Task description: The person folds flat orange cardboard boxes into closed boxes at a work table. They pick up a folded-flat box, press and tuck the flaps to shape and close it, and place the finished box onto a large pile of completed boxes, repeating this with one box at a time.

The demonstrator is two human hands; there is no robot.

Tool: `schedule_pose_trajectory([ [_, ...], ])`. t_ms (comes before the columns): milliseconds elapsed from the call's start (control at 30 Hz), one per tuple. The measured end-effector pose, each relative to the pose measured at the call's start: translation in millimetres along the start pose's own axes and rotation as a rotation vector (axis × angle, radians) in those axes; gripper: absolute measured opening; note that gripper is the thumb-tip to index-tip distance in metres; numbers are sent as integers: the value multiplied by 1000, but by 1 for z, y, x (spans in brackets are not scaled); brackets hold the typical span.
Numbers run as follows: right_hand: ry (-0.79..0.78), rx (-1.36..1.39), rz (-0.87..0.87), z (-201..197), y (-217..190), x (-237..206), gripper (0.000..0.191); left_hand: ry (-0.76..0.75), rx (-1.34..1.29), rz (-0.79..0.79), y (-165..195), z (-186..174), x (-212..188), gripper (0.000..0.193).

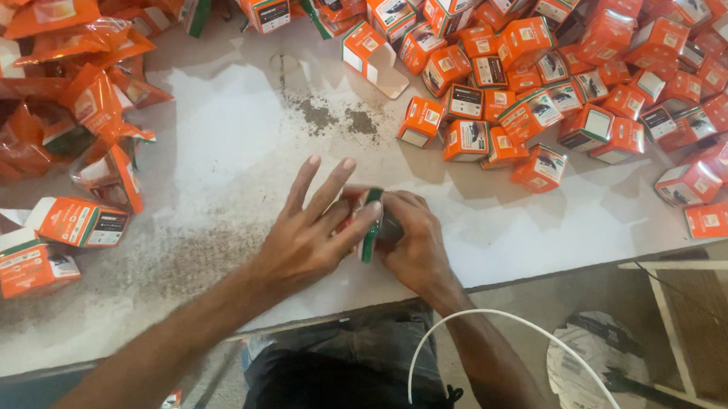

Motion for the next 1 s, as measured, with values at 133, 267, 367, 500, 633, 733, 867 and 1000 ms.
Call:
schedule_pose_trajectory([
  [133, -14, -25, -8, 1, -3, 0, 53, -37, -32, -165, 10, -1, 1, 44],
  [267, 12, -10, -19, 1, -4, -1, 52, 59, -39, -360, 12, -5, 7, 30],
  [367, 13, -7, -51, 3, -3, 0, 60, 53, -108, -529, 7, 0, 12, 17],
  [500, 5, -22, -45, 5, -4, 0, 57, 194, -448, -913, -5, 10, 12, 28],
  [633, 20, -25, -104, 5, -8, -4, 59, -97, -576, -1121, -23, 21, 2, 60],
  [733, 85, 0, -37, 8, -11, -8, 69, -107, -705, -1062, -31, 29, -1, 12],
  [867, 70, 170, 205, 12, -6, -12, 65, 29, -717, -1080, -30, 38, -2, 6],
  [1000, 91, -46, -166, 7, -15, -12, 53, -31, -856, -1077, -28, 31, 0, 9],
])
Point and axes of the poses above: each hand's wrist, its own x-axis towards the middle knuckle, its own z-axis out of the palm, y = z × x, the point moved 3 cm from there along x, towards the middle knuckle, and after that the axes turned 8 degrees about y, right-handed, at the moved point
